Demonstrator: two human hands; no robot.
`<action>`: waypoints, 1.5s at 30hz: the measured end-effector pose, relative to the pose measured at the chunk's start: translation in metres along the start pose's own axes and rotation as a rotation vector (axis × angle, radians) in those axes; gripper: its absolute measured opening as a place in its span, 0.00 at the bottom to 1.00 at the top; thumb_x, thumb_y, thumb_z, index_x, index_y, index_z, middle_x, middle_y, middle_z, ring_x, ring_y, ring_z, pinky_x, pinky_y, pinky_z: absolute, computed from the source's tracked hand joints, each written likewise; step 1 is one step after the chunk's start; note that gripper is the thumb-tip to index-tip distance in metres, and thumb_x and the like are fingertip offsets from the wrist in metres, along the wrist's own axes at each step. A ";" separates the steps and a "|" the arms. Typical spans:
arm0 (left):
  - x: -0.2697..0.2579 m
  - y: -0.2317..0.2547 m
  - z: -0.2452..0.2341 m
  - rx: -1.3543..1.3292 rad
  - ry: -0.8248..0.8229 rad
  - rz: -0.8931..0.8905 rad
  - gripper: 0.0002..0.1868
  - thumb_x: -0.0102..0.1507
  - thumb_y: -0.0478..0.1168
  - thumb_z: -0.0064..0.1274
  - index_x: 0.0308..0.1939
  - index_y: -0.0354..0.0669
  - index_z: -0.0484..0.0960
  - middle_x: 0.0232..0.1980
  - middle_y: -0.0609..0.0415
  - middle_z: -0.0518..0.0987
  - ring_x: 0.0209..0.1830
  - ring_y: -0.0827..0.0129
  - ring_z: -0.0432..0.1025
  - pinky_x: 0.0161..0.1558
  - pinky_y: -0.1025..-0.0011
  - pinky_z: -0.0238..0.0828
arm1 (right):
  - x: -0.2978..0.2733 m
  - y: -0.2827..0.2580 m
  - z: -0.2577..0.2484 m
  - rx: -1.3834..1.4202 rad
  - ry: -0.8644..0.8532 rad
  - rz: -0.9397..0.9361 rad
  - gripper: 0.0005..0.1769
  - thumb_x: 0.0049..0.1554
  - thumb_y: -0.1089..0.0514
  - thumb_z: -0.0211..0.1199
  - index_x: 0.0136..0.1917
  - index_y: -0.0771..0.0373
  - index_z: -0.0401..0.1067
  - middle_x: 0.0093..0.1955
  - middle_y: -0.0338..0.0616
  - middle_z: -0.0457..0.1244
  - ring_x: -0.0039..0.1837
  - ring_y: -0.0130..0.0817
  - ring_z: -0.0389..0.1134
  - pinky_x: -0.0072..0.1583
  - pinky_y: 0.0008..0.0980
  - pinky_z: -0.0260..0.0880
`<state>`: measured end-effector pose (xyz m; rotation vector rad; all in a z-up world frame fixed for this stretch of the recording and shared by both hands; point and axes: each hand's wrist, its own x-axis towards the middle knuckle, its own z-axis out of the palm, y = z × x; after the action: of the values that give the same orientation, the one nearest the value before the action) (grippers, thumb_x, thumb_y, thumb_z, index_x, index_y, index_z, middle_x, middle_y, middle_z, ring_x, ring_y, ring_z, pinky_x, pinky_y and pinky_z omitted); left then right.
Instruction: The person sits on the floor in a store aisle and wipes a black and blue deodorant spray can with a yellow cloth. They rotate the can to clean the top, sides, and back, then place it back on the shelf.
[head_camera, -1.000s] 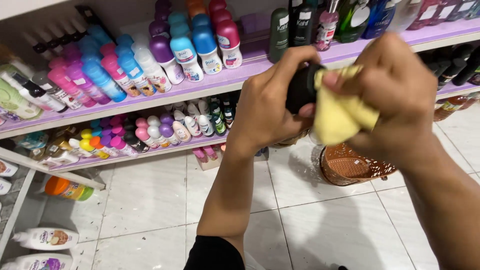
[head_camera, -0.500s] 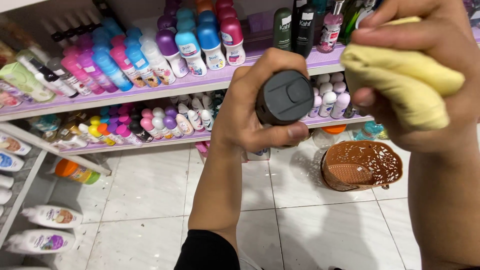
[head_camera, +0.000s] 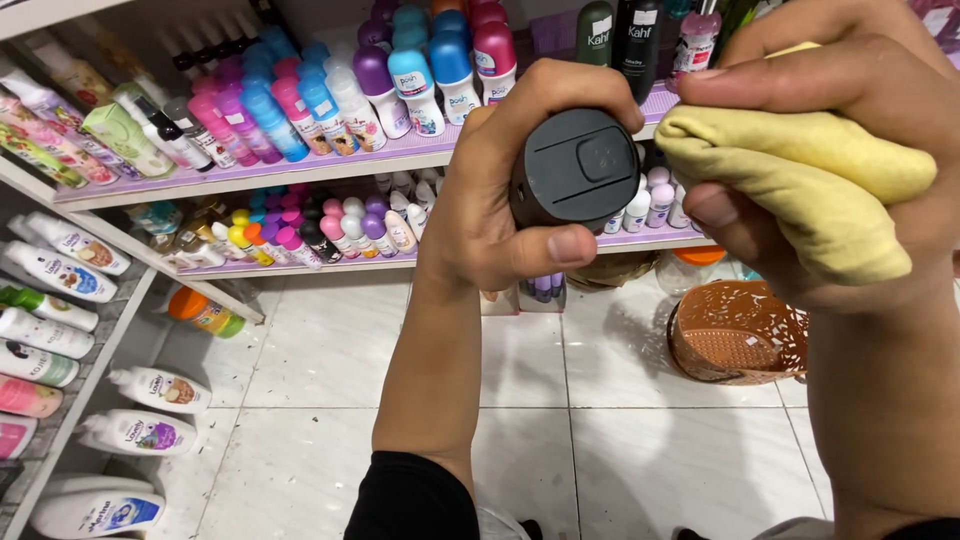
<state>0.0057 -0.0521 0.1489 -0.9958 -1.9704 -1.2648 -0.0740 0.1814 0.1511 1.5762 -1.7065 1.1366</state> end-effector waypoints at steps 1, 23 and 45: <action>0.001 0.004 0.000 -0.016 -0.022 -0.022 0.34 0.65 0.67 0.47 0.61 0.45 0.71 0.56 0.55 0.74 0.46 0.68 0.72 0.51 0.70 0.70 | 0.001 -0.003 -0.001 -0.016 -0.009 -0.011 0.22 0.66 0.64 0.69 0.67 0.82 0.71 0.63 0.69 0.60 0.61 0.50 0.65 0.64 0.40 0.66; 0.010 0.013 0.010 0.066 0.180 -0.043 0.29 0.61 0.48 0.63 0.56 0.50 0.62 0.47 0.60 0.64 0.40 0.73 0.61 0.43 0.74 0.60 | 0.003 -0.008 0.002 0.066 0.009 0.083 0.26 0.61 0.66 0.66 0.67 0.88 0.71 0.60 0.66 0.60 0.54 0.44 0.65 0.56 0.32 0.63; 0.010 0.018 0.008 0.112 0.101 -0.086 0.28 0.61 0.48 0.59 0.55 0.48 0.59 0.42 0.60 0.65 0.38 0.73 0.61 0.42 0.74 0.60 | -0.003 -0.002 0.009 0.086 0.104 0.040 0.25 0.67 0.65 0.65 0.71 0.84 0.66 0.68 0.69 0.57 0.64 0.50 0.65 0.68 0.37 0.64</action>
<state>0.0150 -0.0369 0.1626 -0.7856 -2.0007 -1.2117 -0.0702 0.1755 0.1447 1.5121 -1.6476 1.3041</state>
